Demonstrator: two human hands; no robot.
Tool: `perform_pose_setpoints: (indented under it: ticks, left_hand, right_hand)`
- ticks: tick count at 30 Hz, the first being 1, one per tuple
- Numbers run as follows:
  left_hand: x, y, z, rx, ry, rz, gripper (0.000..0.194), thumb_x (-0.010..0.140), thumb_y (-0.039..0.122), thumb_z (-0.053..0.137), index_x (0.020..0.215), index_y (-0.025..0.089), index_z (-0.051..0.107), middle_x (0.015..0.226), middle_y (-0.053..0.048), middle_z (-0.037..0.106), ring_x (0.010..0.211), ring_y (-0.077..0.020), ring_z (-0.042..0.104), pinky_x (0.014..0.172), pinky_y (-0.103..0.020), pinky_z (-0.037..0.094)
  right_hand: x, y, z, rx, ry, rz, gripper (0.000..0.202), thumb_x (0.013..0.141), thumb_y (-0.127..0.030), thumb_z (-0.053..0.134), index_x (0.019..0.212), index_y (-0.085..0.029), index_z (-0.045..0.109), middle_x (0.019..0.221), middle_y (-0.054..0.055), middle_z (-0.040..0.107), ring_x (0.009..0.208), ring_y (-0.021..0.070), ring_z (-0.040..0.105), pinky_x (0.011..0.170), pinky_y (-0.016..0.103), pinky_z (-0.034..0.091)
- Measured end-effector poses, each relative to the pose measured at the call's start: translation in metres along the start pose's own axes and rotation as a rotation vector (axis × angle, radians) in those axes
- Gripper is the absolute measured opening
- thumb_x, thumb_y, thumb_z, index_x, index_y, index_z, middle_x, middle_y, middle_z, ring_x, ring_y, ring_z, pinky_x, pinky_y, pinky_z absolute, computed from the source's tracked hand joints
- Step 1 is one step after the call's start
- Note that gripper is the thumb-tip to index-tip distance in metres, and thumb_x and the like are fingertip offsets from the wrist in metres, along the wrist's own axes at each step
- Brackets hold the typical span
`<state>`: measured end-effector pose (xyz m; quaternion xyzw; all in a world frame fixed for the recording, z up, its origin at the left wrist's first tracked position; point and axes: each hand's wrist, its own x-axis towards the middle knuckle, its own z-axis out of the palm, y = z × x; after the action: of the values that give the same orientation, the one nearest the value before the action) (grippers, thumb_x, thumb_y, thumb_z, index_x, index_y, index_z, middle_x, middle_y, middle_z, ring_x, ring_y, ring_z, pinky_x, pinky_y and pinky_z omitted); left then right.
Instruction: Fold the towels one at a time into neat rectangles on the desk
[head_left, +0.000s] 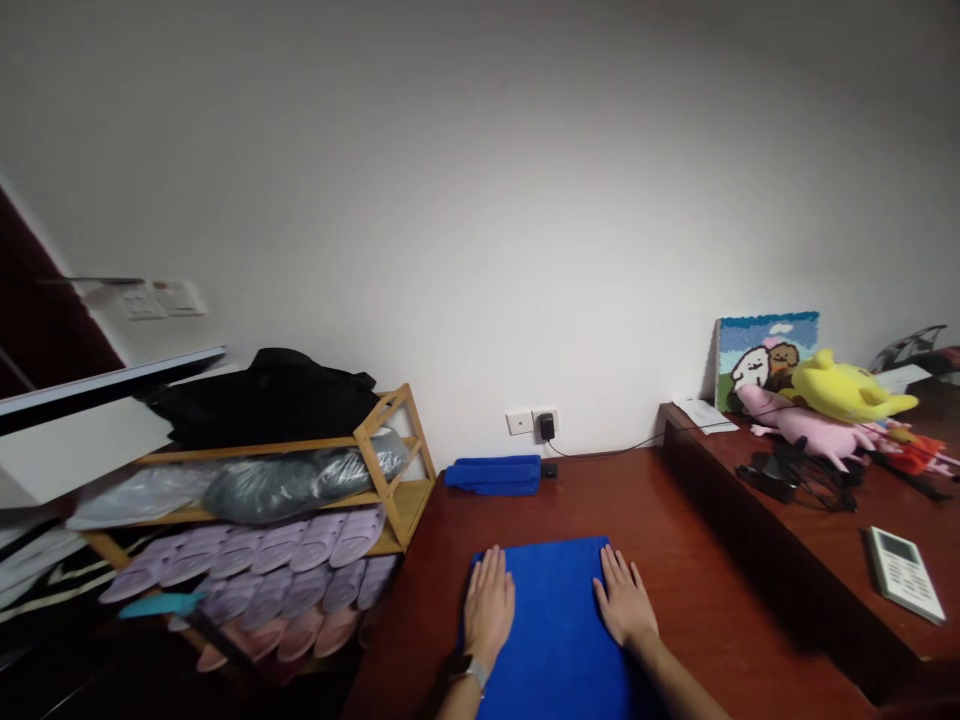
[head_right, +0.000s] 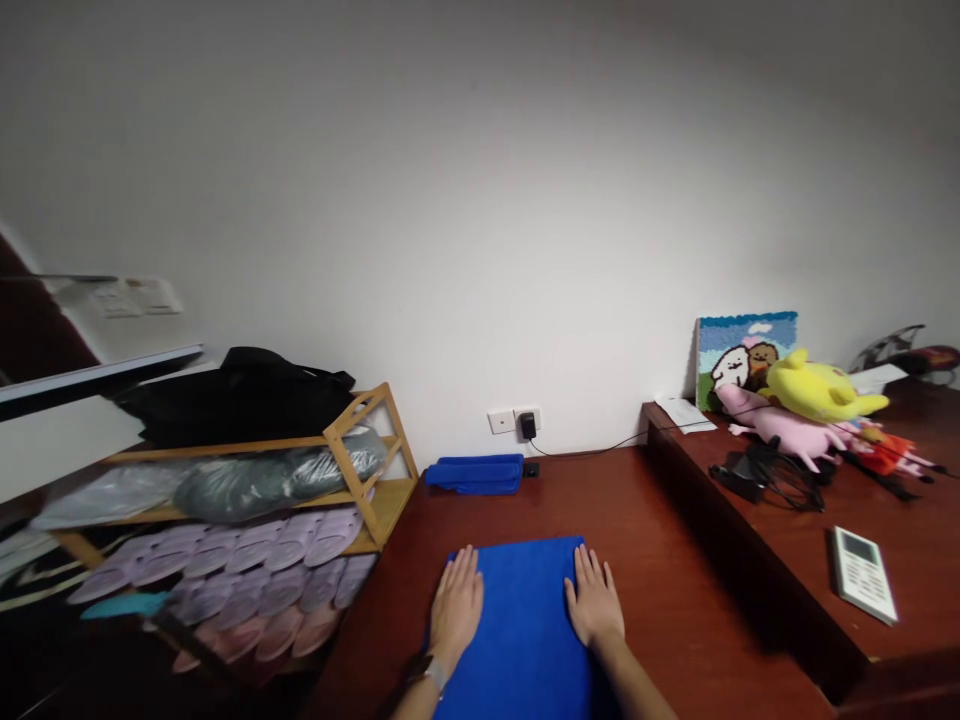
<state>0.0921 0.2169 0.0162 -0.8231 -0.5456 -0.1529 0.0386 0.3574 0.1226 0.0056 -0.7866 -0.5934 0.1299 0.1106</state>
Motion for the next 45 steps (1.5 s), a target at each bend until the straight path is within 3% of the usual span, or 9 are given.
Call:
perform_pose_setpoints:
  ticks: [5,8,18,23,33,36,39,42,45]
  left_hand:
    - [-0.016,0.115,0.022,-0.209,-0.146,0.312,0.061,0.105,0.046,0.017,0.161,0.022,0.023,0.167,-0.004,0.031,0.155,-0.0220,0.027,0.127,-0.047,0.028]
    - [-0.028,0.136,0.030,-0.227,-0.217,0.291,0.063,0.105,0.049,0.012,0.162,0.023,0.018,0.168,-0.004,0.027,0.156,-0.0216,0.021,0.129,-0.048,0.023]
    - [-0.077,-0.045,-0.002,-0.022,-0.156,-0.130,0.077,0.102,0.064,0.017,0.162,0.016,0.021,0.168,-0.009,0.025,0.155,-0.0261,0.024,0.127,-0.049,0.026]
    - [-0.081,-0.044,-0.002,-0.018,-0.133,-0.135,0.079,0.101,0.064,0.018,0.161,0.013,0.022,0.169,-0.010,0.024,0.156,-0.0252,0.022,0.128,-0.046,0.024]
    - [-0.071,-0.040,-0.014,0.033,-0.162,-0.142,0.078,0.101,0.061,0.019,0.159,0.010,0.028,0.167,-0.013,0.027,0.155,-0.0259,0.024,0.128,-0.047,0.022]
    - [-0.070,-0.015,-0.023,0.037,-0.107,-0.097,0.074,0.103,0.056,0.020,0.160,0.009,0.025,0.167,-0.013,0.027,0.156,-0.0267,0.023,0.129,-0.049,0.021]
    - [-0.078,0.040,-0.023,-0.048,-0.050,0.123,0.069,0.104,0.053,0.020,0.163,0.018,0.015,0.169,-0.007,0.023,0.157,-0.0238,0.019,0.129,-0.047,0.021]
    - [-0.091,0.105,-0.013,-0.147,-0.159,0.348,0.066,0.105,0.052,0.021,0.163,0.023,0.010,0.170,-0.004,0.022,0.157,-0.0225,0.021,0.128,-0.046,0.024]
    - [-0.101,0.136,-0.003,-0.164,-0.253,0.309,0.067,0.104,0.054,0.017,0.162,0.020,0.013,0.168,-0.008,0.025,0.156,-0.0244,0.023,0.127,-0.049,0.025]
  right_hand:
    - [-0.002,0.004,-0.002,-0.029,-0.017,-0.018,0.069,0.101,-0.047,0.014,0.163,-0.015,0.015,0.170,0.000,0.010,0.158,0.0183,0.005,0.128,0.041,0.002]
    - [-0.003,0.005,-0.001,-0.044,-0.016,-0.034,0.069,0.102,-0.046,0.014,0.163,-0.015,0.014,0.170,0.000,0.010,0.158,0.0186,0.004,0.128,0.041,0.002]
    - [-0.001,0.003,0.002,-0.046,0.000,0.003,0.071,0.102,-0.050,0.012,0.163,-0.014,0.013,0.170,0.001,0.013,0.158,0.0184,0.007,0.128,0.042,0.002]
    - [-0.017,-0.003,-0.009,-0.055,0.025,0.014,0.068,0.102,-0.044,0.011,0.163,-0.013,0.015,0.170,0.001,0.014,0.158,0.0189,0.009,0.128,0.040,0.004]
    - [-0.109,-0.002,0.003,-0.015,-0.014,0.015,0.072,0.101,-0.053,0.014,0.163,-0.016,0.017,0.169,0.000,0.014,0.158,0.0210,0.009,0.129,0.043,0.005]
    - [-0.112,-0.005,-0.003,-0.007,-0.020,0.015,0.072,0.101,-0.051,0.014,0.163,-0.015,0.017,0.170,0.000,0.012,0.158,0.0204,0.008,0.129,0.042,0.004]
    - [-0.110,-0.006,-0.007,0.007,-0.025,0.007,0.071,0.101,-0.050,0.015,0.163,-0.014,0.017,0.170,0.001,0.011,0.158,0.0201,0.007,0.129,0.042,0.005]
    - [-0.110,-0.005,-0.007,-0.002,-0.024,0.003,0.071,0.100,-0.048,0.017,0.163,-0.014,0.016,0.170,0.001,0.011,0.158,0.0202,0.006,0.129,0.042,0.003]
    - [-0.111,-0.003,-0.006,-0.014,-0.030,-0.005,0.071,0.100,-0.047,0.018,0.162,-0.012,0.016,0.170,0.002,0.010,0.158,0.0206,0.006,0.128,0.042,0.003]
